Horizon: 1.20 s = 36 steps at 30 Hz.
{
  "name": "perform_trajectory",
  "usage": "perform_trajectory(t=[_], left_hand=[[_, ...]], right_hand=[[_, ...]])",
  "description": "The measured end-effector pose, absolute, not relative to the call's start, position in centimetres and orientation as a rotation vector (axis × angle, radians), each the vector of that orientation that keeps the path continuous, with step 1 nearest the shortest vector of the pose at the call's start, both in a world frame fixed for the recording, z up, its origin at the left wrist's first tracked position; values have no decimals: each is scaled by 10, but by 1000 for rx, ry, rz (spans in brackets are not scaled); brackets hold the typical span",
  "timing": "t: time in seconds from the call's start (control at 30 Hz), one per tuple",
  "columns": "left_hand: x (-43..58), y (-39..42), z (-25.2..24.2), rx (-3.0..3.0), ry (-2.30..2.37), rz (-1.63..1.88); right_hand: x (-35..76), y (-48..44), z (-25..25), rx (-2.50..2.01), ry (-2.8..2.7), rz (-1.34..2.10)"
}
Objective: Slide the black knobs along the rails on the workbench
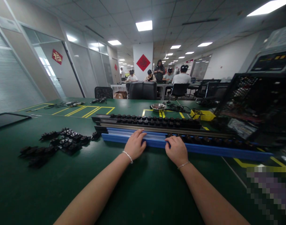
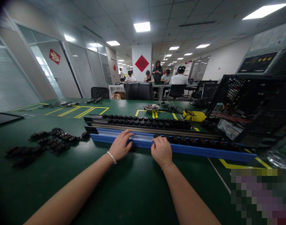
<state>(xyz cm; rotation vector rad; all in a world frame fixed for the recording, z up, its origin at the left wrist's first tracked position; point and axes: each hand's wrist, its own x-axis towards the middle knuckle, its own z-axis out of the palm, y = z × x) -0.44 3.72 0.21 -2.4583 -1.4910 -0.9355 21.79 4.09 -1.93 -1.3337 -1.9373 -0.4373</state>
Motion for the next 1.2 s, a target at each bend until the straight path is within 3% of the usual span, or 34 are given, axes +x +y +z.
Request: perform_trajectory(t=[0.27, 1.2], left_hand=[[8, 35, -19, -2482, -1554, -649], [6, 35, -24, -2485, -1529, -724]], right_hand=[[214, 36, -16, -1461, -1799, -547], [213, 37, -17, -1435, -1851, -555]])
